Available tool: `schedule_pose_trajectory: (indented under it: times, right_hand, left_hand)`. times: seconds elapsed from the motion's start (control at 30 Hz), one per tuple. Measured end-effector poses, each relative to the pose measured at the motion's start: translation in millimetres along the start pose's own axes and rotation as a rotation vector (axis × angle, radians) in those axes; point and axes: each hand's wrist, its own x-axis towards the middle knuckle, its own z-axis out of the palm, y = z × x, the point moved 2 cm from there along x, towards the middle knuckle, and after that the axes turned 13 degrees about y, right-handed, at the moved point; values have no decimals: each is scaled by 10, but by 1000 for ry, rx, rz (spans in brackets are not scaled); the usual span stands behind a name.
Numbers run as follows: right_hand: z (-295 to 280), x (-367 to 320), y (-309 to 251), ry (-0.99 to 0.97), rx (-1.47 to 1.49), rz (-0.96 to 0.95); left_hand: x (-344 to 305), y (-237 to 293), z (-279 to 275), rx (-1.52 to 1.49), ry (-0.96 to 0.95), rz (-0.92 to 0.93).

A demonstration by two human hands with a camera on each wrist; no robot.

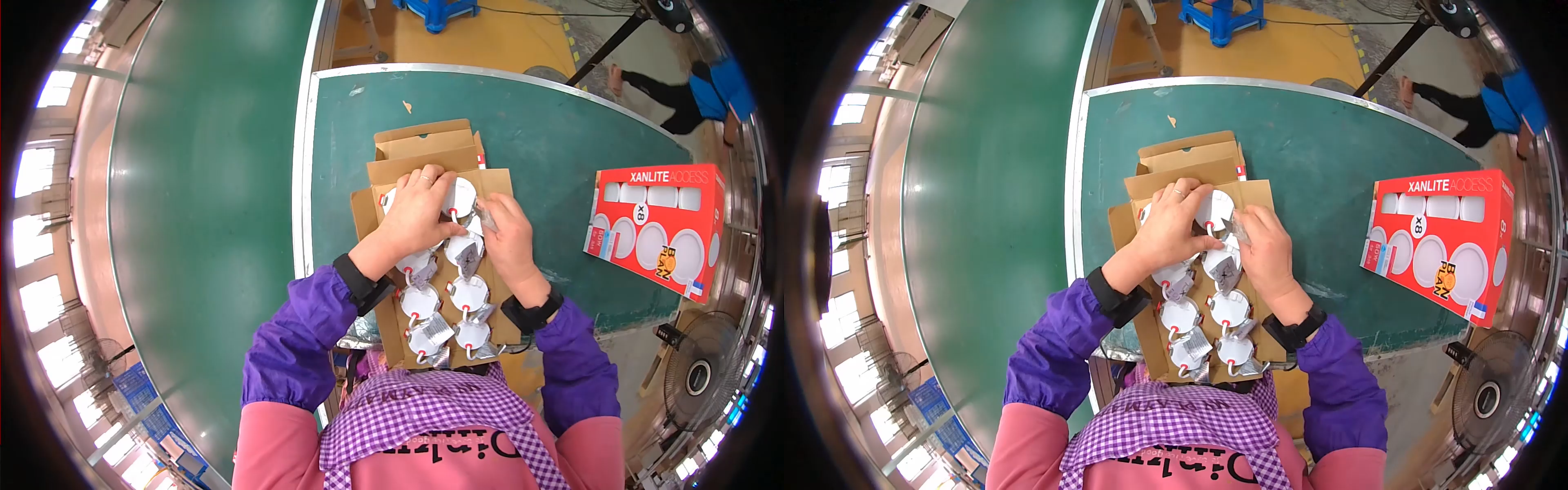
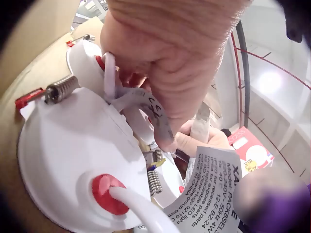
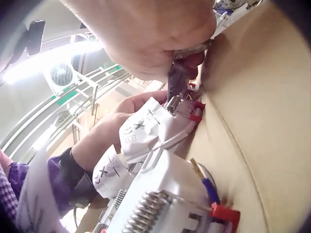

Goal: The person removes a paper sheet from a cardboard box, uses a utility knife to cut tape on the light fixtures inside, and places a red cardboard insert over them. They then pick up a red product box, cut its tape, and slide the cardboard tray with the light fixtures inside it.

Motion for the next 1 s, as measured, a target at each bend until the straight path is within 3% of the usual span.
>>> schedule_pose_trajectory:
  times: [0.13, 0.37, 0.47, 0.53, 0.67, 1.0]
  right_hand:
    - [-29, -21, -19, -53, -93, -156]
    - [-29, -69, -32, -76, -136, -196]
    - [-79, -31, -15, -93, -67, -98]
    - [-129, 25, 17, -146, 33, 33]
    - [-177, 167, -34, -262, 85, 164]
    - [-214, 421, -70, -486, -62, 179]
  left_hand:
    - [-4, 30, -18, 40, 12, 15]
    - [-27, 7, -20, 46, 23, 10]
    - [-115, -33, -149, 8, 62, 14]
    - [-245, -89, -428, 38, 183, 41]
    - [-493, -261, -649, 137, 106, -59]
    - [-446, -321, -534, 107, 86, -56]
